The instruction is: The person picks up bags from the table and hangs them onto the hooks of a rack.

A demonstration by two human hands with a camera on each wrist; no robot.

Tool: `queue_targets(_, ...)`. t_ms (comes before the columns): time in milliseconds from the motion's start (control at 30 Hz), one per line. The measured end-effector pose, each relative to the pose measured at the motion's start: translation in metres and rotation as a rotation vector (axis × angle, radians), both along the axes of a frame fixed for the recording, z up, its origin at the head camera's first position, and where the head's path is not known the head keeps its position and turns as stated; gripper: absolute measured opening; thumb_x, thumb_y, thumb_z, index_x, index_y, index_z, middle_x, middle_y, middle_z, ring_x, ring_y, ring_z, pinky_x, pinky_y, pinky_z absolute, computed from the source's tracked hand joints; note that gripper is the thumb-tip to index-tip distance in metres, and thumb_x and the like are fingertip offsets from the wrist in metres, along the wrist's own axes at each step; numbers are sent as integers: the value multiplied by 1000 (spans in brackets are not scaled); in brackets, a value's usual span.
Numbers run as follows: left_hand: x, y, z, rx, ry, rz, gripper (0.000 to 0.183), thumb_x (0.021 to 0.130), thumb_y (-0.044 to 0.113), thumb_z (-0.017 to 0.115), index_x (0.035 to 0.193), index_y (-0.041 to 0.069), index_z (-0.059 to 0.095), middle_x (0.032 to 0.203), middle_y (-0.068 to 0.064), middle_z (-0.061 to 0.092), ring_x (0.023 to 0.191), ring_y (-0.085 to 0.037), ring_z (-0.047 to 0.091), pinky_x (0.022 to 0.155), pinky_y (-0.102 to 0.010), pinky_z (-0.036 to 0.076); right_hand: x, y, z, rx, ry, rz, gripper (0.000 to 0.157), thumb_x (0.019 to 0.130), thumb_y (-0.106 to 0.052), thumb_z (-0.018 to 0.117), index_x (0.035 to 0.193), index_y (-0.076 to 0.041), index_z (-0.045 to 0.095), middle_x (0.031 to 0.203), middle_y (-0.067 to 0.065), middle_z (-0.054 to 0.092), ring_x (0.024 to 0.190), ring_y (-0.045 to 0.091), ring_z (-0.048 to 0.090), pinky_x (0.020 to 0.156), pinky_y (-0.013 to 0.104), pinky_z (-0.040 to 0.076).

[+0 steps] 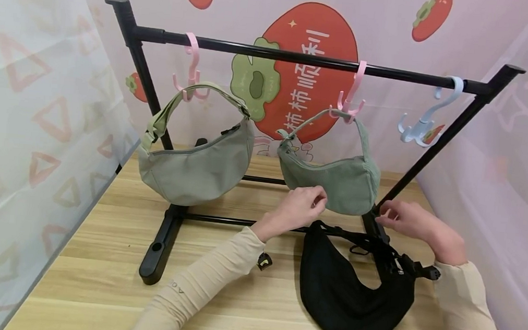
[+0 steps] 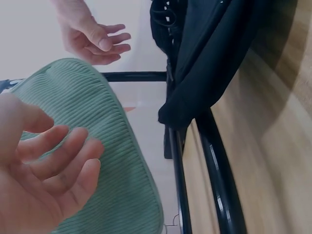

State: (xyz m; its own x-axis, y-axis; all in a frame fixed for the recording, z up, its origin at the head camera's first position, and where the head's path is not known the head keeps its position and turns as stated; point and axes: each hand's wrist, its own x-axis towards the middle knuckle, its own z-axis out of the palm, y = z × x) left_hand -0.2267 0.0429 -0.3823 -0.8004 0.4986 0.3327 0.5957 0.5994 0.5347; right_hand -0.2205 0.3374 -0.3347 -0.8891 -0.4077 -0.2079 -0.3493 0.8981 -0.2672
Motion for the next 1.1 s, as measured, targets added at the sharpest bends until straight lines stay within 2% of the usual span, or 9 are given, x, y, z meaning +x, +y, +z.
queue_targets(200,-1,6,-7,-87,-37,10,20,101,26,51,104,16,67,93,5,67,81,-5,60,71,-21,48,0,6,-10,19,-39,12,40,92,-38,67,109,-3,64,94,9,71,80,21,66,68,39,53)
queue_targets(333,-3,10,-15,-126,-49,12,22,101,28,52,107,17,69,98,5,70,86,-7,64,74,-22,50,-1,9,-19,40,-81,5,43,89,-39,70,109,-2,64,91,11,69,77,20,63,66,38,51)
queue_targets(533,-2,19,-25,-199,-72,14,26,100,31,53,115,17,68,109,2,72,96,-11,67,82,-27,52,-1,11,-30,55,-218,-37,34,86,-34,73,99,-5,62,84,10,63,59,15,50,53,32,46)
queue_targets(633,-1,24,-31,-240,-70,0,29,100,31,54,120,14,66,112,0,71,96,-13,67,84,-28,52,1,12,-32,51,-300,-81,35,86,-34,75,101,-5,60,90,13,62,59,18,52,51,34,50)
queue_targets(700,-1,27,-34,-261,-63,-13,31,100,32,55,122,12,65,113,-1,71,97,-14,67,86,-28,52,2,14,-34,48,-335,-97,39,85,-35,75,104,-4,60,94,16,63,67,20,56,52,37,53)
queue_targets(800,0,31,-39,-293,-56,-26,35,99,34,57,125,13,63,116,-1,70,102,-15,67,88,-28,52,4,16,-36,41,-359,-114,46,85,-39,75,111,-3,59,96,15,64,74,22,60,54,38,54)
queue_targets(933,1,36,-46,-348,-70,-32,40,98,37,58,131,15,60,124,1,68,110,-15,65,91,-29,52,8,19,-40,41,-374,-117,49,83,-40,76,112,-4,58,92,11,63,69,21,58,53,36,52)
queue_targets(1100,2,41,-52,-379,-90,-46,44,98,35,59,137,16,55,127,2,66,108,-16,66,83,-28,54,10,19,-43,63,-375,-95,44,82,-36,78,107,-7,57,92,11,62,64,18,54,52,32,47)
